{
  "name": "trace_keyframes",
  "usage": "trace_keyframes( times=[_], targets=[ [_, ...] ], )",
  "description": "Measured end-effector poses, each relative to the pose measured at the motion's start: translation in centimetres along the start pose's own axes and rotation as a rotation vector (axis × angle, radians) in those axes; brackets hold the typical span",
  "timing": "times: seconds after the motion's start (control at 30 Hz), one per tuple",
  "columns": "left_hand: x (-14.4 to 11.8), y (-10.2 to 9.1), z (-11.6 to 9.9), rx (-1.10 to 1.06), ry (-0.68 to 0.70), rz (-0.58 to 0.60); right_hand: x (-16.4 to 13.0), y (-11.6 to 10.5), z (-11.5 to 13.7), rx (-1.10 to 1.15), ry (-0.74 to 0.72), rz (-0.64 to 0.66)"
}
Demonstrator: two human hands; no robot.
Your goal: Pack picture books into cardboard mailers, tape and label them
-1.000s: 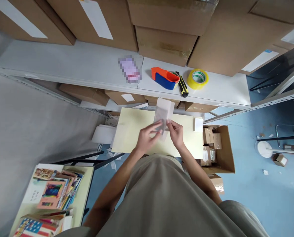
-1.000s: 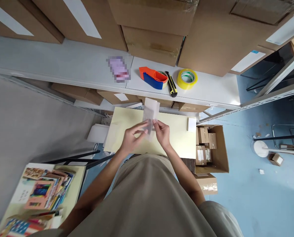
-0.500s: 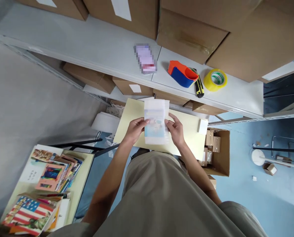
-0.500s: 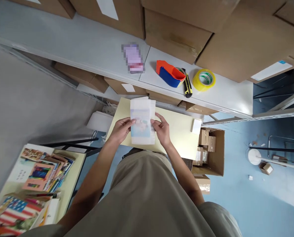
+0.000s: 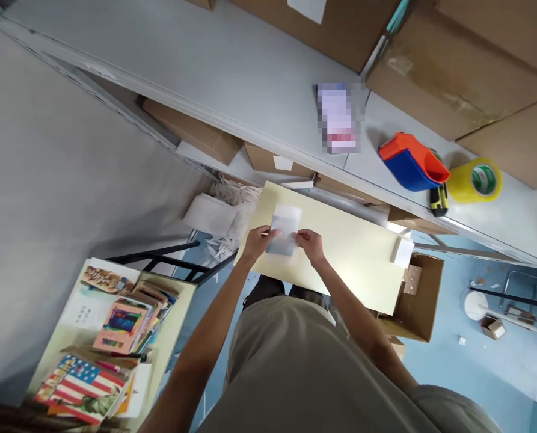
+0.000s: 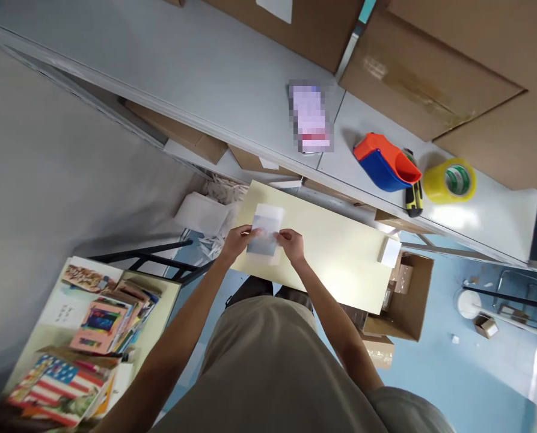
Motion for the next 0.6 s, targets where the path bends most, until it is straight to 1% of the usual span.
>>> trace_keyframes(
  times=[0.1, 0.17, 0.27, 0.33, 0.4, 0.47, 0.6],
  targets=[
    [3.6, -1.3, 2.5, 0.169, -0.023, -0.020, 3.9, 3.1, -0.8, -0.191, 0.026, -0.084],
    [6.0, -1.8, 3.6, 0.252, -0.040, -0.051, 6.3, 4.7, -0.9, -0.262, 0.047, -0.142],
    [9.2, -1.8, 4.9, 0.296, -0.062, -0.092, 9.3, 6.5, -0.8, -0.337, 0.095, -0.205],
    [10.5, -1.4, 5.3, 0.308, -0.060, -0.107, 10.7, 7.3, -0.7, -0.385, 0.129, -0.233],
    [11.1, -1.0, 5.6, 0.313, -0.049, -0.122, 11.6, 7.8, -0.7, -0.429, 0.151, -0.260],
    [10.9, -0.8, 5.8, 0.311, -0.028, -0.141, 11.9, 8.0, -0.6, -0.464, 0.156, -0.288],
    [9.0, -1.2, 5.7, 0.284, 0.030, -0.190, 10.9, 7.8, -0.1, -0.494, 0.106, -0.332]
  ],
)
Point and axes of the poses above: each hand's wrist, its own x-axis towards the middle knuckle, its own y-axis out of the palm, z = x × y, the point moved 4 cm from there along x, towards the middle knuckle, and after that the axes turned 4 degrees about y, right-handed, at the moved point
